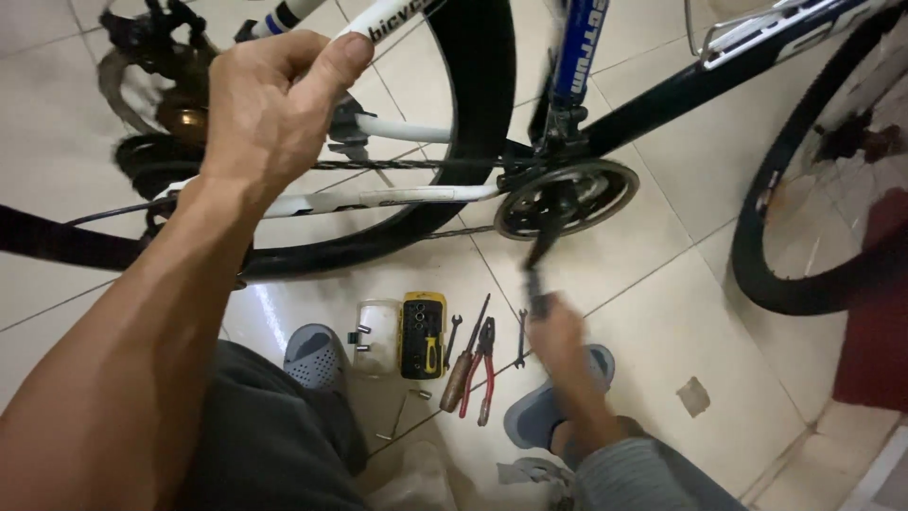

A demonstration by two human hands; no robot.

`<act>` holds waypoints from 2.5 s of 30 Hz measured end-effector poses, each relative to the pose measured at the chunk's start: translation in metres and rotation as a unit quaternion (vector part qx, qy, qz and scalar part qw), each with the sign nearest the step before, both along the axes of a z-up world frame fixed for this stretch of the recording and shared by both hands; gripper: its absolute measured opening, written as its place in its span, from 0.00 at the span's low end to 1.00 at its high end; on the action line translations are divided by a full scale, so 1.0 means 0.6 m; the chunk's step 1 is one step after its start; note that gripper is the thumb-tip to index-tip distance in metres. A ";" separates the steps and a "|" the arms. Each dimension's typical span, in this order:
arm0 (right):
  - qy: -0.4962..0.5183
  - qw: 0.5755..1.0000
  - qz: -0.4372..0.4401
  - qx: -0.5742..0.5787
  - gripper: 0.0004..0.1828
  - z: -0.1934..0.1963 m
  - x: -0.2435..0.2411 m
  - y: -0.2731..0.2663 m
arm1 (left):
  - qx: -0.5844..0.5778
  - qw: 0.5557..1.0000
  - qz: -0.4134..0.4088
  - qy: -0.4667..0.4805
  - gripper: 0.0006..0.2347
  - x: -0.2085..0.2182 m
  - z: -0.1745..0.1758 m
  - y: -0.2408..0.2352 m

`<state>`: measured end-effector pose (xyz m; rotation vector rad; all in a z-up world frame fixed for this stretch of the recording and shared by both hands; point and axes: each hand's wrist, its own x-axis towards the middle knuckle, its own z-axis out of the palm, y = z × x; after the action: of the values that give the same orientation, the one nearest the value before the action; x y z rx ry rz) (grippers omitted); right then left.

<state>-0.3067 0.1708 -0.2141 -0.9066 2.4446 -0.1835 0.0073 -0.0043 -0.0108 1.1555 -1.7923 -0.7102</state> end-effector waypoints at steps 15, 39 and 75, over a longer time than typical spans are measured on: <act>-0.046 0.950 0.147 -0.270 0.31 0.035 -0.266 0.064 | 0.111 0.993 0.038 -0.001 0.23 -0.002 0.046 0.010; 0.378 0.892 0.029 -0.247 0.15 -0.040 -0.454 -0.016 | -0.063 0.998 0.004 0.008 0.21 -0.003 0.007 -0.005; 0.210 0.975 0.059 -0.042 0.14 -0.095 -0.184 -0.005 | 0.042 0.999 0.005 -0.015 0.17 -0.006 0.019 0.002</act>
<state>-0.4170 0.1677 -0.2708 -1.2298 2.7713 -0.0566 0.0038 -0.0034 0.0004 1.2361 -1.7946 -0.7734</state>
